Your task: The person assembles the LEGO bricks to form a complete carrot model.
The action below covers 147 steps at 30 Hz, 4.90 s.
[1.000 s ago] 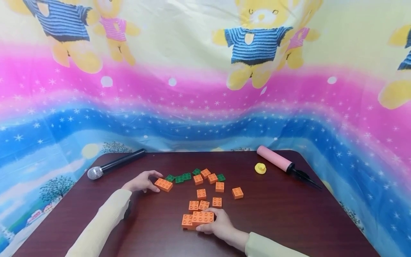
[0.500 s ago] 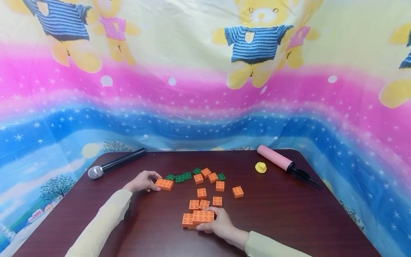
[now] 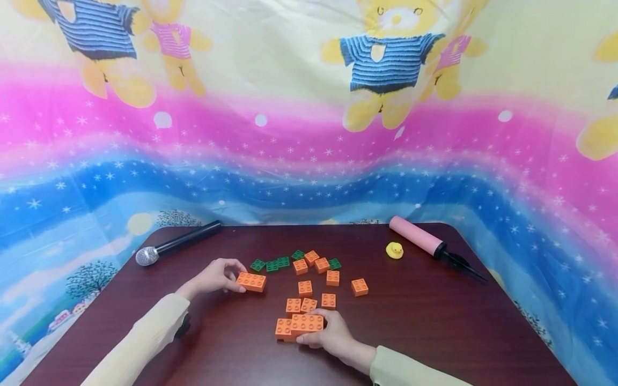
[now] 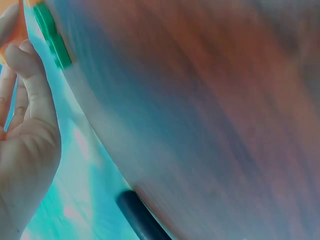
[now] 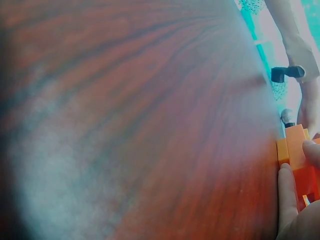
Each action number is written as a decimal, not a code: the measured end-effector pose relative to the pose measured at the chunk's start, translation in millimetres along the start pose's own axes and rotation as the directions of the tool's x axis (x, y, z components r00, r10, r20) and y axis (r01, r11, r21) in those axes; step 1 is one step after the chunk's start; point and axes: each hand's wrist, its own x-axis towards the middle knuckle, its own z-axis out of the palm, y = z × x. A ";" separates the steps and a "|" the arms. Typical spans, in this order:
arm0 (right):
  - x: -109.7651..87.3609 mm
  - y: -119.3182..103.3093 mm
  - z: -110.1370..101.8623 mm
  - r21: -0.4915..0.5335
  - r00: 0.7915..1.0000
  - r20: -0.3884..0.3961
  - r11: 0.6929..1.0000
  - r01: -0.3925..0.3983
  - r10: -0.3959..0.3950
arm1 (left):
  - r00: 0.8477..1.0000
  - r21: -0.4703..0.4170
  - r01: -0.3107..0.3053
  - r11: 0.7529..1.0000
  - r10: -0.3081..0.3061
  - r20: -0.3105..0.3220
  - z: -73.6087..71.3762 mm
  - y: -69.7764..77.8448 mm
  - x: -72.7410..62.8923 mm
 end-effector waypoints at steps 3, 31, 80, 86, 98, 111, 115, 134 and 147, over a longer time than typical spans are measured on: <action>-0.3 -0.8 0.2 -0.001 1.000 -0.001 1.000 -0.002 0.002 | 0.999 -0.022 -0.035 0.999 0.036 0.040 11.0 10.5 -5.1; 1.3 0.7 0.6 0.007 0.999 -0.016 1.000 0.028 -0.028 | 0.984 -0.221 -0.125 0.967 0.149 0.095 75.3 56.3 -41.3; 0.4 -3.2 1.8 0.007 1.000 -0.025 1.000 -0.010 0.010 | 0.978 -0.238 -0.101 0.966 0.140 0.156 83.1 59.1 -42.8; 1.3 -3.4 2.6 -0.005 1.000 -0.023 1.000 -0.008 0.008 | 0.973 -0.273 -0.087 0.958 0.141 0.183 84.2 57.9 -42.3; 2.3 -1.7 0.8 0.004 1.000 -0.011 1.000 0.012 -0.012 | 0.977 -0.270 -0.059 0.961 0.111 0.181 84.9 58.1 -41.4; 2.4 -2.4 0.7 0.024 1.000 -0.004 1.000 0.008 -0.008 | 0.976 -0.285 -0.044 0.957 0.101 0.190 84.2 60.2 -41.7; 2.0 -0.8 0.6 0.009 1.000 -0.008 1.000 0.014 -0.014 | 0.978 -0.278 -0.048 0.959 0.102 0.183 85.8 59.5 -43.1; 0.9 1.1 3.3 0.000 0.998 -0.064 1.000 0.008 -0.008 | 0.972 -0.158 -0.074 0.985 0.107 0.211 78.5 58.1 -44.6; 3.3 -1.2 2.5 0.028 1.000 -0.029 1.000 0.010 -0.009 | 0.991 -0.049 -0.099 0.994 0.103 0.087 67.0 59.8 2.1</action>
